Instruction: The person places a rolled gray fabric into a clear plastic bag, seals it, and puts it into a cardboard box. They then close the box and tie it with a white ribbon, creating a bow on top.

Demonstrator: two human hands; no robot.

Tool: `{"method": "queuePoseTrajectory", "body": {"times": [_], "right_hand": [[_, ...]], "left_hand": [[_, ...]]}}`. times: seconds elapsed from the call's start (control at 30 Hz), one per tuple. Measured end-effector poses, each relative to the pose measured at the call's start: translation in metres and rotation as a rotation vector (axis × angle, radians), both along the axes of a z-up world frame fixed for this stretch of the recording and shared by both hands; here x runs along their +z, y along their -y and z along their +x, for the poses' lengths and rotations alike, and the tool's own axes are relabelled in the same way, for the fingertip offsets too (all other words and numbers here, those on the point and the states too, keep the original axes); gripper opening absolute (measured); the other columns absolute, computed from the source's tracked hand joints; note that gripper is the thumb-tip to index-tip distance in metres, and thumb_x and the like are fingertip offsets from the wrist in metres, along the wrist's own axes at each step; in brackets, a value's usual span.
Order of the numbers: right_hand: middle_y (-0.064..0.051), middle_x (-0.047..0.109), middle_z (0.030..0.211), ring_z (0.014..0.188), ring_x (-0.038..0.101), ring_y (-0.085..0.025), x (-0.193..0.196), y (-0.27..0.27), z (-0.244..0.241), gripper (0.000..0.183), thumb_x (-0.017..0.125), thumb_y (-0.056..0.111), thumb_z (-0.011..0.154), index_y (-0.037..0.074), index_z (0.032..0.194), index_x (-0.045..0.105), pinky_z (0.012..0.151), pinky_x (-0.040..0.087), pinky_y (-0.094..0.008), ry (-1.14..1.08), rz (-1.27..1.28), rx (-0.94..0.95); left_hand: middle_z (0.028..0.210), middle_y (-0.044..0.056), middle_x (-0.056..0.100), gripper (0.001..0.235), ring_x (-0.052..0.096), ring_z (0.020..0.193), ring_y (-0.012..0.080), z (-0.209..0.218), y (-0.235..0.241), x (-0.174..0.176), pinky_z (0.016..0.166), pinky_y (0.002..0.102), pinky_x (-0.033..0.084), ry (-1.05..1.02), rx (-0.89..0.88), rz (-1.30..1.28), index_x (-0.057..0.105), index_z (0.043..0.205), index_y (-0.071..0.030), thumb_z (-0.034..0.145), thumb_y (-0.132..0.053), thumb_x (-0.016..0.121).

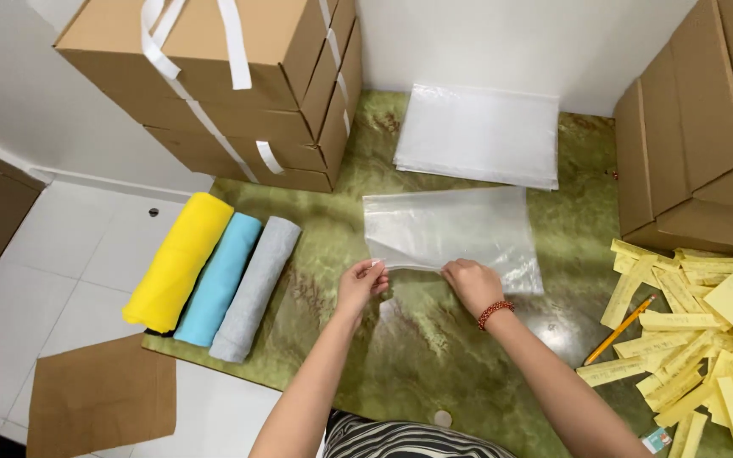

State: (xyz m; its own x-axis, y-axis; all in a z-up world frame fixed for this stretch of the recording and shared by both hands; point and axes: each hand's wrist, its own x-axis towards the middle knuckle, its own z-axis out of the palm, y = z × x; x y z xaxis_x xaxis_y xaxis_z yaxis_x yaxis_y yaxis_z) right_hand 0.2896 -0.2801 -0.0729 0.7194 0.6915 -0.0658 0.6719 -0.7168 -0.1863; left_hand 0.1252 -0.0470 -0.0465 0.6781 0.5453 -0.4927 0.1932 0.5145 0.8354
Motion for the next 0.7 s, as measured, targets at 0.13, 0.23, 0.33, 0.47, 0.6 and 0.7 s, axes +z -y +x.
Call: {"method": "queuePoseTrajectory", "body": {"times": [0.13, 0.23, 0.33, 0.47, 0.6, 0.7], "right_hand": [[0.003, 0.072, 0.088, 0.089, 0.079, -0.029, 0.032, -0.01, -0.03, 0.018, 0.059, 0.042, 0.101, 0.028, 0.092, 0.066, 0.078, 0.065, -0.045, 0.013, -0.001, 0.033], [0.007, 0.073, 0.08, 0.088, 0.08, -0.024, 0.075, -0.014, -0.056, 0.02, 0.073, 0.044, 0.093, 0.026, 0.086, 0.067, 0.075, 0.065, -0.039, -0.108, 0.045, 0.062], [0.007, 0.081, 0.091, 0.093, 0.08, -0.019, 0.103, -0.015, -0.079, 0.015, 0.073, 0.041, 0.098, 0.026, 0.097, 0.077, 0.08, 0.065, -0.035, -0.245, 0.095, 0.118], [-0.001, 0.081, 0.103, 0.103, 0.078, -0.028, 0.1, -0.005, -0.088, 0.019, 0.071, 0.038, 0.098, 0.024, 0.107, 0.08, 0.085, 0.064, -0.042, -0.332, 0.114, 0.144], [-0.005, 0.075, 0.119, 0.121, 0.07, -0.03, 0.114, 0.011, -0.101, 0.033, 0.083, 0.039, 0.088, 0.021, 0.116, 0.08, 0.098, 0.062, -0.043, -0.335, 0.096, 0.103], [-0.001, 0.069, 0.126, 0.13, 0.063, -0.028, 0.096, 0.021, -0.1, 0.039, 0.083, 0.04, 0.089, 0.025, 0.124, 0.077, 0.106, 0.059, -0.044, -0.378, 0.12, 0.074]], "left_hand": [[0.116, 0.017, 0.073, 0.053, 0.078, 0.096, 0.0246, -0.014, 0.017, 0.018, 0.086, 0.041, 0.07, -0.027, -0.026, -0.013, 0.062, 0.137, 0.004, 0.096, -0.022, 0.084], [0.129, 0.02, 0.071, 0.06, 0.078, 0.106, 0.0318, -0.021, 0.035, 0.032, 0.089, 0.049, 0.069, -0.069, -0.07, -0.069, 0.058, 0.143, 0.0, 0.096, -0.027, 0.085], [0.143, 0.023, 0.061, 0.077, 0.073, 0.116, 0.0403, -0.025, 0.05, 0.032, 0.091, 0.055, 0.068, -0.041, -0.113, -0.136, 0.049, 0.151, 0.002, 0.094, -0.031, 0.09], [0.13, 0.023, 0.063, 0.067, 0.074, 0.109, 0.0382, -0.025, 0.058, 0.007, 0.086, 0.054, 0.07, -0.076, -0.106, -0.092, 0.048, 0.149, 0.004, 0.097, -0.02, 0.082], [0.134, 0.028, 0.06, 0.075, 0.077, 0.1, 0.0387, -0.032, 0.05, 0.013, 0.074, 0.047, 0.073, -0.203, 0.065, 0.133, 0.033, 0.162, -0.007, 0.098, -0.013, 0.072], [0.135, 0.027, 0.061, 0.076, 0.078, 0.099, 0.036, -0.045, 0.043, 0.06, 0.074, 0.04, 0.073, -0.252, 0.09, 0.275, 0.029, 0.165, -0.01, 0.1, -0.013, 0.068]]}}
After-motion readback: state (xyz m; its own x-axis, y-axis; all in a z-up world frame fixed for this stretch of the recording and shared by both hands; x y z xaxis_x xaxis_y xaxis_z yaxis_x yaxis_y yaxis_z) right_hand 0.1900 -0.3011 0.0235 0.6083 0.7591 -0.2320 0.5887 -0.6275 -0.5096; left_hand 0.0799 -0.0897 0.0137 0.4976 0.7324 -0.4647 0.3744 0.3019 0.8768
